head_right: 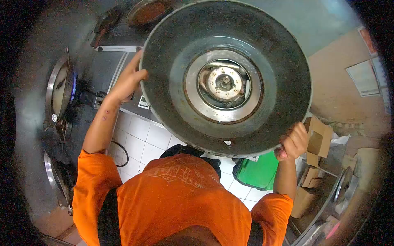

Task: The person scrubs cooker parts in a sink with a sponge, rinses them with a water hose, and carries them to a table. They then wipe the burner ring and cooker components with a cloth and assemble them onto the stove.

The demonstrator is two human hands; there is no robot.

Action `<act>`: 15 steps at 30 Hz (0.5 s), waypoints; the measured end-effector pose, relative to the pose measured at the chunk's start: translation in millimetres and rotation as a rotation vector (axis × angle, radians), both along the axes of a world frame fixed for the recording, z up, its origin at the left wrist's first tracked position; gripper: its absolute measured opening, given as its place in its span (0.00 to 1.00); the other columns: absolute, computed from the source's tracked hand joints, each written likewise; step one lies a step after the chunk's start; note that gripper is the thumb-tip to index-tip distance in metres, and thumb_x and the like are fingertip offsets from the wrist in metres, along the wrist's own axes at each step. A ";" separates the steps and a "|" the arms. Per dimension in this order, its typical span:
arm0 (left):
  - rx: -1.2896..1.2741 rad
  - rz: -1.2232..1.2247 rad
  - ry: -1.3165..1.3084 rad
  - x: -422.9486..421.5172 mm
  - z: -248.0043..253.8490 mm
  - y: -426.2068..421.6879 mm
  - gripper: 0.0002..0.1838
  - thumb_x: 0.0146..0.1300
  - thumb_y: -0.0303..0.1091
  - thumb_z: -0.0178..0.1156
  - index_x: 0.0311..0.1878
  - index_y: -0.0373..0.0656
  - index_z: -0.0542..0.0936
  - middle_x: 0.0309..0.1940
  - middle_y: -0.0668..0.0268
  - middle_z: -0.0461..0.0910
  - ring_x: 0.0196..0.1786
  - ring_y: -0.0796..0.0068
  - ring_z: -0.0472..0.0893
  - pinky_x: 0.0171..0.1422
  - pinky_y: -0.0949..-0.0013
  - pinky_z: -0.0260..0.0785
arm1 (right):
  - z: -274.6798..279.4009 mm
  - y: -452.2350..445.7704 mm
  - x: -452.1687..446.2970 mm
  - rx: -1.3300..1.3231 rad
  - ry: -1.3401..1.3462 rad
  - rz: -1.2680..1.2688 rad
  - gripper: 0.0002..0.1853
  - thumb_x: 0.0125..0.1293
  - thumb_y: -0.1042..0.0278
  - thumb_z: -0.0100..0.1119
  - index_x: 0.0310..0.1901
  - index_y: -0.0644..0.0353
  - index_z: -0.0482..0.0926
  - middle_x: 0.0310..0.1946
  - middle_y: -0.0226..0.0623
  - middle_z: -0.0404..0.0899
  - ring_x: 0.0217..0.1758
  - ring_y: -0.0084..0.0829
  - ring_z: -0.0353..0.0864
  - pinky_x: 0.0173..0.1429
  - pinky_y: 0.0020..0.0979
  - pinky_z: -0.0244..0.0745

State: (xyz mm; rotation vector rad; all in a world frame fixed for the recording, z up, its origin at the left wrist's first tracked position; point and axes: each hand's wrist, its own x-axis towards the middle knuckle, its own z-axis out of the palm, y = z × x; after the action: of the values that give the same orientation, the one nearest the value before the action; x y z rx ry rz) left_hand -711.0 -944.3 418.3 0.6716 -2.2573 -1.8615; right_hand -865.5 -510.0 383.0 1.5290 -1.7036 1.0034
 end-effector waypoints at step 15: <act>0.370 0.339 0.304 93.5 -90.4 18.8 0.29 0.73 0.53 0.45 0.70 0.47 0.63 0.64 0.56 0.69 0.58 0.61 0.76 0.55 0.58 0.76 | -123.4 43.2 106.2 -0.618 -0.803 -0.663 0.10 0.74 0.65 0.45 0.46 0.64 0.71 0.42 0.40 0.73 0.46 0.31 0.73 0.55 0.34 0.69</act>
State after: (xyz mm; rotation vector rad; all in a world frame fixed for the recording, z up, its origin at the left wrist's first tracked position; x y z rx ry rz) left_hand -617.6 -925.5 327.9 0.7080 -1.5244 -2.0531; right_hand -759.3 -466.8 259.6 0.1073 -1.9119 1.6488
